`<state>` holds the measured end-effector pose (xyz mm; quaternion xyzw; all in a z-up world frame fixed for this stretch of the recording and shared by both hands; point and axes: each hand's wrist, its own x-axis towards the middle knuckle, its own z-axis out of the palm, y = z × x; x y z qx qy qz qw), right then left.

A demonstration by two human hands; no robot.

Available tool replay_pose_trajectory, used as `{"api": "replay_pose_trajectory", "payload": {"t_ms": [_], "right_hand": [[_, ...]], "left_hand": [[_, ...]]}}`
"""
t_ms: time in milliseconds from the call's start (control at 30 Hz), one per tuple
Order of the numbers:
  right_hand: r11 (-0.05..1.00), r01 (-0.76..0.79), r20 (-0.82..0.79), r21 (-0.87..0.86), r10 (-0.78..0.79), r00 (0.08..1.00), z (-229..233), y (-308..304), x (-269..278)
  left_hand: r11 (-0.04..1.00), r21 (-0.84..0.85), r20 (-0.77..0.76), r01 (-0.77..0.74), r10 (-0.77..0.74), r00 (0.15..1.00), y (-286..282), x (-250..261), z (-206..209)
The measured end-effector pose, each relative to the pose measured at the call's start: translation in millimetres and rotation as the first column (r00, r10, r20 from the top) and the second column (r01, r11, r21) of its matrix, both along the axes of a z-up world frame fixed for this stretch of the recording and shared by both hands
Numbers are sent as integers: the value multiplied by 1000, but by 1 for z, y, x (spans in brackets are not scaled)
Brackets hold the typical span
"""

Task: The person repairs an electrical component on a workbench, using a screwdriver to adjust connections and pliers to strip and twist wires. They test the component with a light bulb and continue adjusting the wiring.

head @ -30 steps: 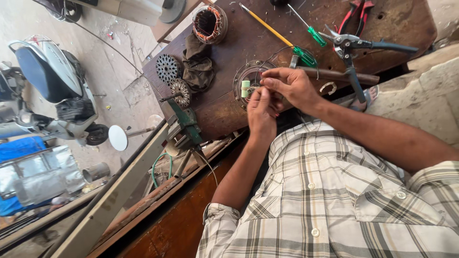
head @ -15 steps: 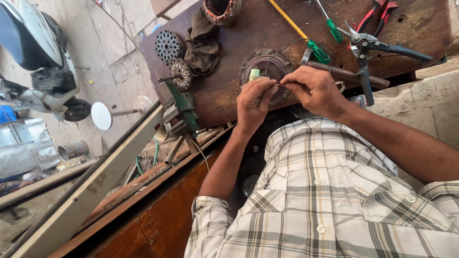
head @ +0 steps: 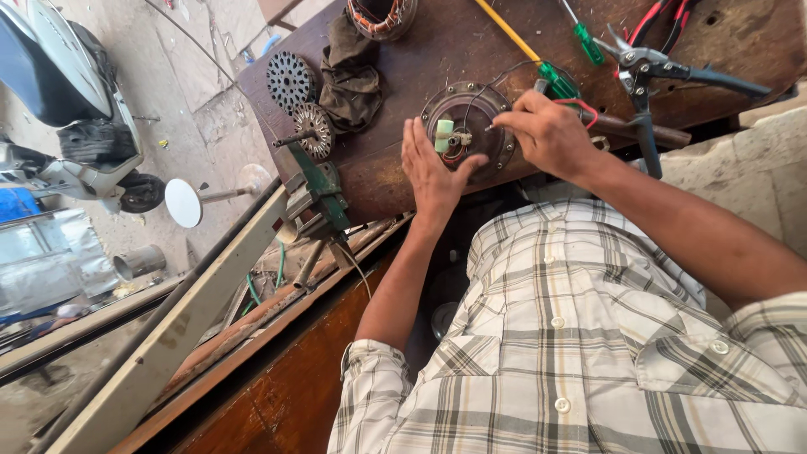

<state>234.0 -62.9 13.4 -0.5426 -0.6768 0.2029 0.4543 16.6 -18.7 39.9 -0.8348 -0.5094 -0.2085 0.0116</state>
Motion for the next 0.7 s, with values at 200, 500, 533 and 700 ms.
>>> {"api": "replay_pose_trajectory", "payload": {"t_ms": [200, 500, 533, 700], "right_hand": [[996, 26, 4, -84, -26, 1000, -30, 16, -16], [990, 31, -110, -135, -46, 993, -41, 20, -26], [991, 30, -116, -130, -46, 992, -42, 20, -25], [991, 21, -94, -132, -33, 995, -44, 21, -27]], "left_hand": [[929, -337, 253, 151, -65, 965, 12, -15, -33], [860, -405, 246, 309, -223, 943, 28, -28, -32], [859, -410, 243, 307, -221, 945, 27, -26, -32], [854, -427, 238, 299, -213, 948, 26, -25, -28]]}}
